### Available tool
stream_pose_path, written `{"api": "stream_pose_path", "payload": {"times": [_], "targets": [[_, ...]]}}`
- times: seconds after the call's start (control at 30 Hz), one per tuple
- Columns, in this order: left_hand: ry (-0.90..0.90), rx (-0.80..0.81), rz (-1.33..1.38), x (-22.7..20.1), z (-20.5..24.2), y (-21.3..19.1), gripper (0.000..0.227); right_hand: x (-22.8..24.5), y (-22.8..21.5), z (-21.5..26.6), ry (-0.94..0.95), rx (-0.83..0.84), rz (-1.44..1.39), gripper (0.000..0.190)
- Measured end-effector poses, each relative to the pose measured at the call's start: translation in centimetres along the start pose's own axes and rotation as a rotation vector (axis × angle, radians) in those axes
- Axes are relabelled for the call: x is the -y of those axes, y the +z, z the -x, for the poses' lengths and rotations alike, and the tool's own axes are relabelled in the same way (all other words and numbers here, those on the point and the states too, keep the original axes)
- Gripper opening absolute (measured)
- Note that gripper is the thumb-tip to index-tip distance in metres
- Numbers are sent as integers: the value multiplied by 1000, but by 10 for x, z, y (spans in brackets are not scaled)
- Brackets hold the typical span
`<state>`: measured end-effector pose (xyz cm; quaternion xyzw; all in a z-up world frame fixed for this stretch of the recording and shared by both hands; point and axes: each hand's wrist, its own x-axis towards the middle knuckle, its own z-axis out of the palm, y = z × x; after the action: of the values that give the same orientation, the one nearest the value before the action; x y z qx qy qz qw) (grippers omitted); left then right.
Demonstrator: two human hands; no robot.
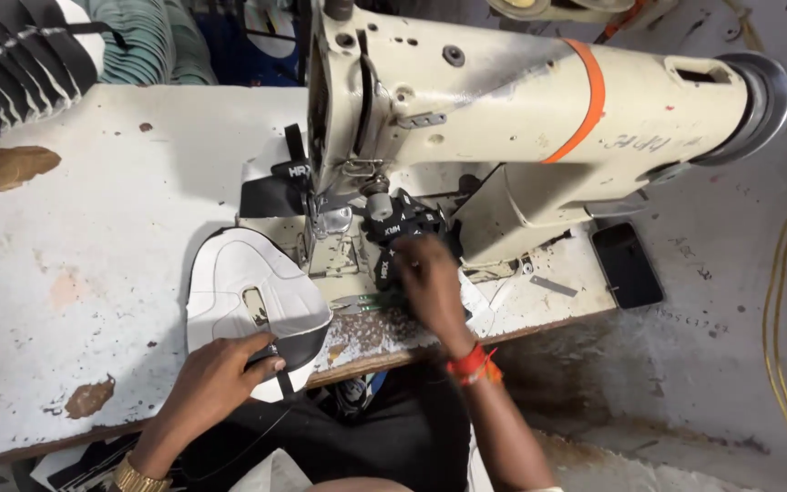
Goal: The person uses a sewing machine to stitch black fabric pieces onto white shoe uppers. They guide the shoe under the needle, sew along the edges, and then cut the thread with scissors before moving to the next shoe.
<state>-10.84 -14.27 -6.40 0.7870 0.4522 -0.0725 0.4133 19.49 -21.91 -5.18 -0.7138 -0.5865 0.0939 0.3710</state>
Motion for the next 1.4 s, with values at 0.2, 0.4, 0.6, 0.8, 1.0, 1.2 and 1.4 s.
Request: {"api": "stream_pose_path", "payload": {"times": [0.2, 0.4, 0.6, 0.8, 1.0, 1.2, 1.4], "targets": [[96, -109, -5, 6, -2, 6, 48, -44, -1, -69, -129, -163, 511, 19], [117, -197, 17, 16, -3, 7, 44, -68, 20, -87, -136, -33, 603, 13], [83, -112, 95, 3, 2, -10, 44, -31, -6, -52, 39, -213, 88, 21], [171, -126, 231, -13, 11, -33, 40, -13, 3, 20, 288, -156, -493, 27], [376, -238, 265, -29, 18, -58, 36, 74, 4, 74, 409, -89, -772, 26], [417, -346, 309, -33, 26, -63, 35, 100, 17, 85, 341, 329, -956, 8], [322, -176, 394, -30, 30, -63, 33, 94, 40, 74, 410, 241, -799, 14]]}}
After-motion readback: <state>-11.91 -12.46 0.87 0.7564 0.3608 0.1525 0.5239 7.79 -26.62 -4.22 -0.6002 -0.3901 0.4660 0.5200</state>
